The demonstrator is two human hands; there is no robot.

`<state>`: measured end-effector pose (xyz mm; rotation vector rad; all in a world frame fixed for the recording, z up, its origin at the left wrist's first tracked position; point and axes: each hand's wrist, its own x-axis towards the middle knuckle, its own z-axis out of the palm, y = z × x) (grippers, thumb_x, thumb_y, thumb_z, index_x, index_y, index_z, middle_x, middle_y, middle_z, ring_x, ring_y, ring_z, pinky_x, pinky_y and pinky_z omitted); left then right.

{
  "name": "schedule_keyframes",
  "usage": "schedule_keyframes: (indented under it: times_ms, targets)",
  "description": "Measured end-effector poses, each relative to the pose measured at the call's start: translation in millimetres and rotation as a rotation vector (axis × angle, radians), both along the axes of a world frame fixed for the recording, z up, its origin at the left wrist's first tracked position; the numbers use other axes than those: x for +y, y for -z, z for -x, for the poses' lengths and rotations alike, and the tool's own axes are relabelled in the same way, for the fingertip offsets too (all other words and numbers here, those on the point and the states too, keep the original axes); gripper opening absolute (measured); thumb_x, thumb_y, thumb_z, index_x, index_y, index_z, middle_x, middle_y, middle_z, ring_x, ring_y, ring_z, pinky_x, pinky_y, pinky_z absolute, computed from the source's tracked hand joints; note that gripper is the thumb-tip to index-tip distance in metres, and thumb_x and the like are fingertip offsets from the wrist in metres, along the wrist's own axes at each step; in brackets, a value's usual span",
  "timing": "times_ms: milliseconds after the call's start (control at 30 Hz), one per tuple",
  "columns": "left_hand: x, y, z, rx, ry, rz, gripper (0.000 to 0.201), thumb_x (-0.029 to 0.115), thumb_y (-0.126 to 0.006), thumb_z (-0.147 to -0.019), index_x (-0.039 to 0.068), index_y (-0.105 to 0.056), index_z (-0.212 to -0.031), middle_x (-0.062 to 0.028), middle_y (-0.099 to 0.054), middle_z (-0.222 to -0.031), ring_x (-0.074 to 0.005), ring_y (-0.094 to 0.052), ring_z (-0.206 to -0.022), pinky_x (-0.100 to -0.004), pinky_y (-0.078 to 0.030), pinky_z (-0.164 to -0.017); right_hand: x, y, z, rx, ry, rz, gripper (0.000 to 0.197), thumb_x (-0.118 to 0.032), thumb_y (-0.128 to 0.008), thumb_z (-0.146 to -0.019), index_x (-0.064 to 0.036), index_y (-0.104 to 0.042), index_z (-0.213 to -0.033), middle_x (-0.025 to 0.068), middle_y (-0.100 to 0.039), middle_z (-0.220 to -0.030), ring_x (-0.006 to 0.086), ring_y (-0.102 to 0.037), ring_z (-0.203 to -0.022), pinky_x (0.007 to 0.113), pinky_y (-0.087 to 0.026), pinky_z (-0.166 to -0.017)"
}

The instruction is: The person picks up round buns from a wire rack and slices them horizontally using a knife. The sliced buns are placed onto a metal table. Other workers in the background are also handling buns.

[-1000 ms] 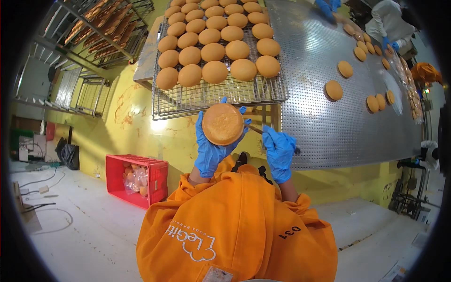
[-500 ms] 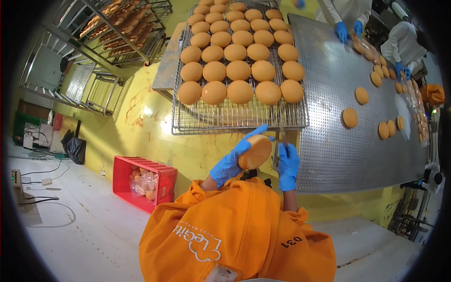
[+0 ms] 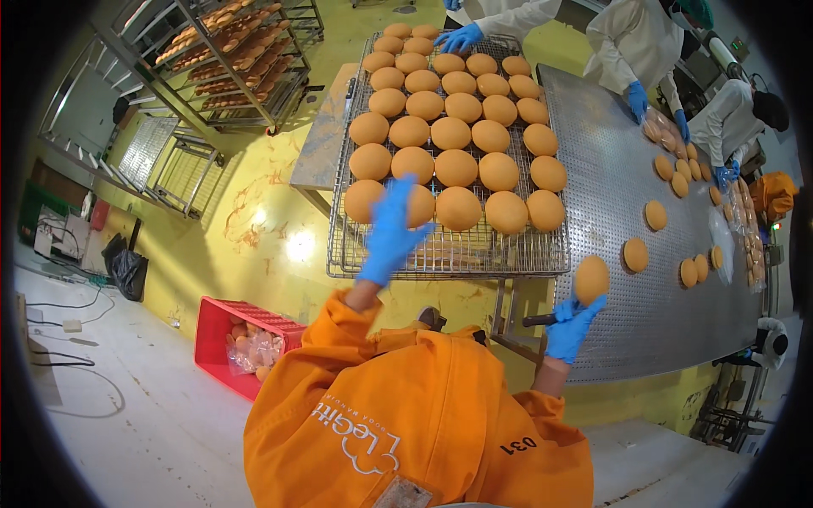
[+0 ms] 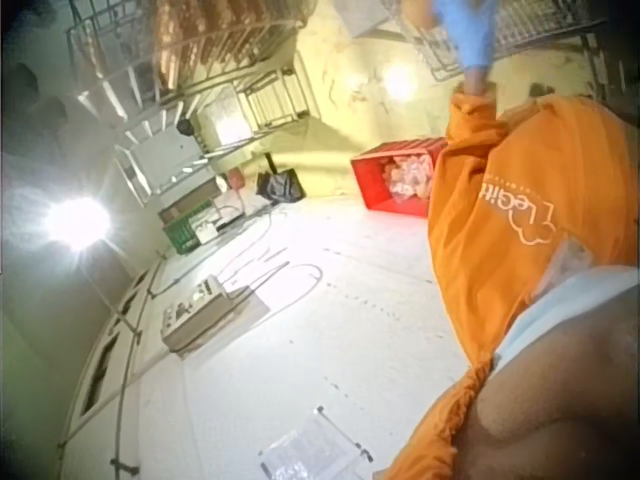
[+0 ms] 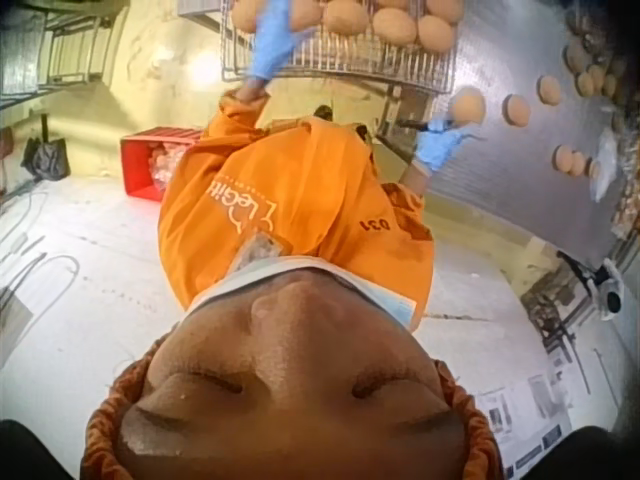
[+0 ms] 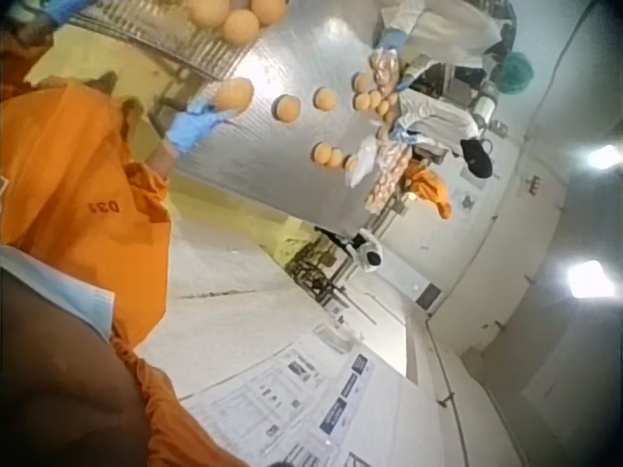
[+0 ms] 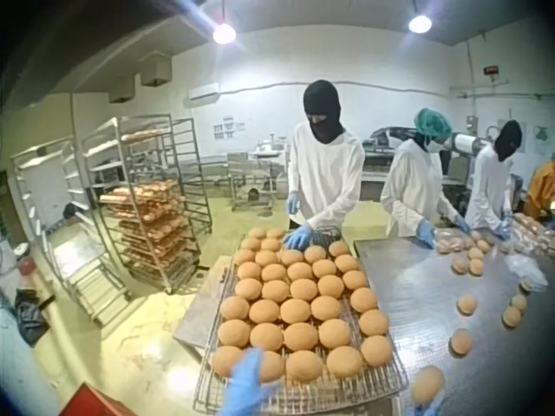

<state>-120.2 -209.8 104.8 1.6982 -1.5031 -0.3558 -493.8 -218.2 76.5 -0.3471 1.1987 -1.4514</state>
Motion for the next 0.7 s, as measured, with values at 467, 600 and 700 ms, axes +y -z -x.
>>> schedule_keyframes:
  times_ms: [467,600,700]
  targets:
    - [61.2,9.7,-41.2,1.920,0.333,0.106,0.100,0.065,-0.068,-0.075,0.022,-0.022,-0.152,-0.0173,-0.039,-0.145,-0.0368,-0.047,-0.127,-0.0568,-0.041,-0.103,17.9,-24.2,-141.8,0.388,-0.753,0.092,0.026,-0.033,-0.059,-0.096,-0.0073,-0.062,-0.097,0.0006,-0.058,-0.072,0.0084,-0.048,-0.053,0.024,-0.037,-0.045]
    - [84.1,-15.9,-15.6,1.930,0.238,0.209,0.099,0.071,-0.062,-0.076,0.022,-0.021,-0.153,-0.0163,-0.045,-0.141,-0.0367,-0.048,-0.126,-0.0563,-0.042,-0.104,39.4,-41.7,-214.9,0.833,-0.838,0.643,0.027,-0.030,-0.066,-0.091,-0.0066,-0.061,-0.078,0.0021,-0.059,-0.069,0.0168,-0.054,-0.058,0.032,-0.042,-0.053]
    - [101.8,-32.1,-13.9,1.705,0.033,0.240,0.096,0.064,-0.063,-0.079,0.020,-0.021,-0.153,-0.0155,-0.046,-0.140,-0.0360,-0.048,-0.126,-0.0555,-0.042,-0.103,36.6,-50.4,-240.7,1.054,-0.921,0.854,0.034,-0.037,-0.067,-0.088,-0.0093,-0.057,-0.070,0.0057,-0.056,-0.064,0.0241,-0.053,-0.055,0.037,-0.043,-0.050]
